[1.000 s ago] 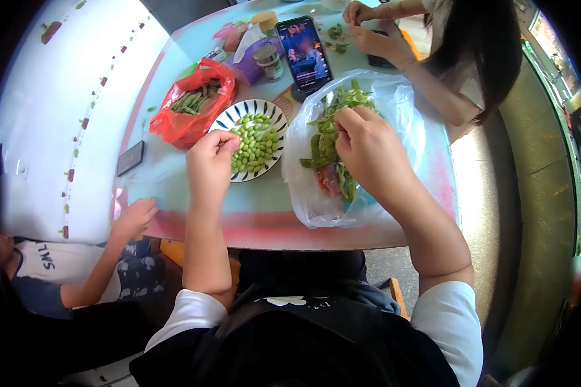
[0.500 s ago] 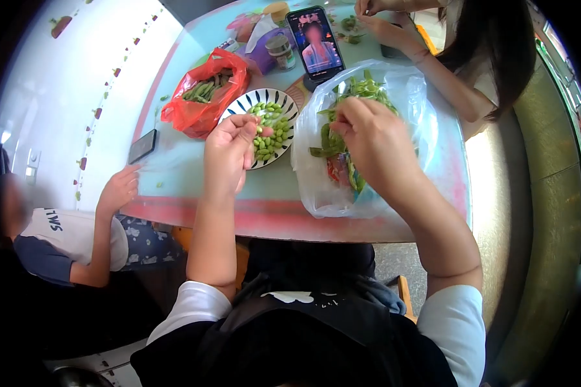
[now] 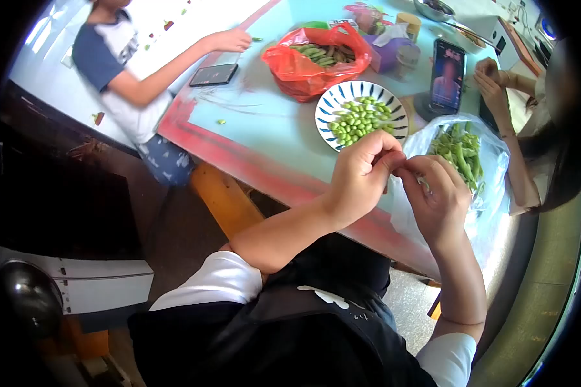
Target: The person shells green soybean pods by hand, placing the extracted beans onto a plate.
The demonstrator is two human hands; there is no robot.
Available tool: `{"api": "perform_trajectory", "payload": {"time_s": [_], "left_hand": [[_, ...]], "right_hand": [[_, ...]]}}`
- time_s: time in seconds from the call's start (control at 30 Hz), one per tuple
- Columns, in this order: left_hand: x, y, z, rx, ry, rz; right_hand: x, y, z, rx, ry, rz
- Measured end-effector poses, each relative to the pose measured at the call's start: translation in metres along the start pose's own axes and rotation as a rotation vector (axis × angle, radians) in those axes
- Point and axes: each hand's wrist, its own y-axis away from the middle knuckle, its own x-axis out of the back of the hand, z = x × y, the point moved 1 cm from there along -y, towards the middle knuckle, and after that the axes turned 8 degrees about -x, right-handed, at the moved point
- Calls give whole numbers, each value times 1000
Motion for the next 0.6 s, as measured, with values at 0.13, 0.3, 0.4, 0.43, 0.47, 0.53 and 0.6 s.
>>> {"api": "perform_trajectory", "payload": {"time_s": [0.13, 0.3, 0.4, 0.43, 0.47, 0.53, 0.6], "left_hand": [[24, 1, 4, 342, 259, -38], [48, -6, -5, 504, 454, 13], [57, -4, -6, 453, 324, 70], [60, -3, -9, 429, 286, 65], [64, -3, -10, 406, 248, 62], [74, -7, -4, 351, 147, 22], [84, -5, -14, 165, 12, 36]], "right_hand": [[-3, -12, -16, 58, 33, -140], [-19, -33, -34, -7, -27, -273], [-31, -37, -32, -80, -23, -321], [-34, -39, -32, -98, -16, -329], [-38, -41, -32, -133, -54, -345], [-43, -45, -31, -205, -128, -373], [-45, -50, -21, -306, -187, -413]]}}
